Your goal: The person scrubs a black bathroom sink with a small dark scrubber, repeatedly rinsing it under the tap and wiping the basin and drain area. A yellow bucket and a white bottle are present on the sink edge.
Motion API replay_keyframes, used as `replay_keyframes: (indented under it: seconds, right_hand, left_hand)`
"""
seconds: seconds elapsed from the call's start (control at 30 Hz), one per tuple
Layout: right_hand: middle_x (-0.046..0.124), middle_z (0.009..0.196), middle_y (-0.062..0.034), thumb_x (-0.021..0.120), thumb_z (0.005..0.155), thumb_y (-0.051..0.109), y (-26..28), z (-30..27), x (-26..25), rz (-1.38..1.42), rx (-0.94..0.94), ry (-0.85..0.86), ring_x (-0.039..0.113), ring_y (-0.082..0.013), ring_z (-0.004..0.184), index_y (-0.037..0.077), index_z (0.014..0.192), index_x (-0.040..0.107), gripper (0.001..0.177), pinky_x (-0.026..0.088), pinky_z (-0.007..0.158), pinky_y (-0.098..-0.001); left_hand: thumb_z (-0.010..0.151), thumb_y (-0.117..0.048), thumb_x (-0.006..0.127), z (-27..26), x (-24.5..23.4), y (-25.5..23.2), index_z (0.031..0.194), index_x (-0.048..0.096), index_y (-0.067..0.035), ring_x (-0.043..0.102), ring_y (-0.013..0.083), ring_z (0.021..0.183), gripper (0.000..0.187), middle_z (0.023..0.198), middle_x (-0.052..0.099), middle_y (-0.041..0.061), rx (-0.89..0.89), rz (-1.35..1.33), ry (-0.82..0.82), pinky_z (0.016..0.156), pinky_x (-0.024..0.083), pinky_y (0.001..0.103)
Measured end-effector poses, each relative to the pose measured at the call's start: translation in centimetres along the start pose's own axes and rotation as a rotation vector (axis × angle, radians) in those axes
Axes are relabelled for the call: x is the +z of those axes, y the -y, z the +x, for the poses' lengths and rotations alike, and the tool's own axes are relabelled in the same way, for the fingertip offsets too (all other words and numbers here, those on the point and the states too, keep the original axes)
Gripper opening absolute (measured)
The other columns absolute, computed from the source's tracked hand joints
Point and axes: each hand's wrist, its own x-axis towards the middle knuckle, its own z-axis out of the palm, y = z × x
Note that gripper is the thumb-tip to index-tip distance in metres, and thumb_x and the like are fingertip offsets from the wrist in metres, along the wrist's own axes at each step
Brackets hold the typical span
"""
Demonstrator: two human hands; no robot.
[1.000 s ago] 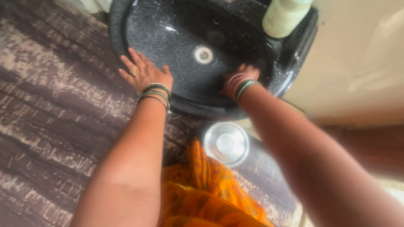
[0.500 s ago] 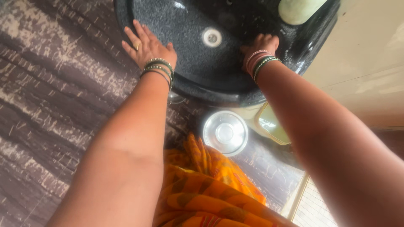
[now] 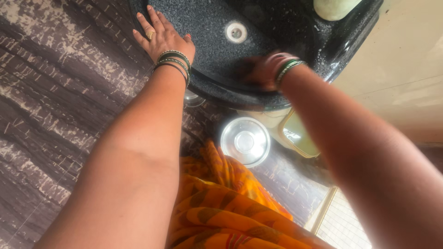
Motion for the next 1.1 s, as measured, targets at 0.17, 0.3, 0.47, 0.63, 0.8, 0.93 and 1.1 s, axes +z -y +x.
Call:
replay_keyframes:
  seconds: [0.17, 0.3, 0.47, 0.63, 0.8, 0.93, 1.1]
  right_hand:
    - [0.037, 0.152, -0.0238, 0.054, 0.095, 0.054, -1.0, 0.7, 0.4, -0.685, 0.177, -0.359, 0.041, -0.0370, 0.136, 0.022, 0.156, 0.031, 0.073, 0.037, 0.106, -0.0485]
    - [0.052, 0.156, -0.0113, 0.043, 0.099, 0.063, 3.5, 1.4, 1.1, 0.112, -0.240, -0.039, 0.048, -0.0330, 0.144, 0.023, 0.154, 0.049, 0.068, 0.037, 0.119, -0.0487]
    - [0.044, 0.160, -0.0071, 0.051, 0.092, 0.063, 3.2, 0.6, 0.5, 0.298, -0.273, -0.002, 0.037, -0.0321, 0.149, 0.029, 0.156, 0.041, 0.073, 0.029, 0.121, -0.0498]
    - [0.048, 0.159, -0.0223, 0.040, 0.108, 0.057, -1.3, -0.2, 0.2, -0.274, 0.220, -0.400, 0.051, -0.0408, 0.143, 0.029, 0.159, 0.046, 0.059, 0.045, 0.114, -0.0513]
    - [0.055, 0.157, -0.0116, 0.047, 0.099, 0.064, 3.3, 1.0, 1.3, -0.050, -0.141, -0.128, 0.053, -0.0336, 0.144, 0.024, 0.155, 0.048, 0.069, 0.043, 0.119, -0.0504]
    - [0.045, 0.158, -0.0075, 0.055, 0.091, 0.060, 5.2, 1.1, 1.4, 0.432, -0.338, -0.040, 0.038, -0.0324, 0.147, 0.031, 0.157, 0.037, 0.075, 0.031, 0.119, -0.0516]
    - [0.019, 0.162, -0.0233, 0.052, 0.094, 0.068, -0.6, 2.0, 0.3, -0.334, 0.110, -0.227, 0.026, -0.0434, 0.145, 0.038, 0.160, 0.020, 0.079, 0.029, 0.112, -0.0578]
  left_hand:
    - [0.100, -0.047, 0.048, -0.2, -0.1, 0.0, 0.162, 0.014, 0.002, -0.010, 0.0354, 0.156, 0.085, 0.171, -0.004, 0.014, -0.006, 0.009, 0.003, 0.125, -0.004, 0.060]
    - [0.100, -0.046, 0.048, -0.3, -0.3, -0.1, 0.162, 0.014, 0.002, -0.011, 0.0354, 0.156, 0.085, 0.171, -0.005, 0.015, -0.002, -0.005, 0.007, 0.125, -0.004, 0.060]
    - [0.099, -0.047, 0.050, -0.2, -0.6, 0.0, 0.162, 0.014, 0.001, -0.010, 0.0346, 0.156, 0.087, 0.171, -0.004, 0.013, -0.019, -0.011, 0.029, 0.125, -0.003, 0.059]
    - [0.099, -0.046, 0.051, -0.5, -0.4, -0.1, 0.161, 0.016, 0.001, -0.010, 0.0346, 0.156, 0.085, 0.171, -0.004, 0.013, -0.016, -0.034, -0.003, 0.125, -0.003, 0.059]
    - [0.099, -0.046, 0.051, -0.4, -0.4, 0.0, 0.162, 0.016, 0.001, -0.009, 0.0343, 0.156, 0.085, 0.172, -0.002, 0.012, -0.024, -0.023, -0.001, 0.125, -0.002, 0.059]
    - [0.099, -0.047, 0.051, -0.5, -0.7, -0.3, 0.162, 0.017, 0.000, -0.009, 0.0342, 0.156, 0.085, 0.172, 0.000, 0.011, -0.023, -0.043, -0.024, 0.126, -0.002, 0.060]
    - [0.099, -0.049, 0.048, -1.2, -1.3, -0.4, 0.162, 0.015, -0.005, -0.012, 0.0374, 0.156, 0.083, 0.171, -0.002, 0.010, -0.032, -0.027, 0.038, 0.124, -0.004, 0.064]
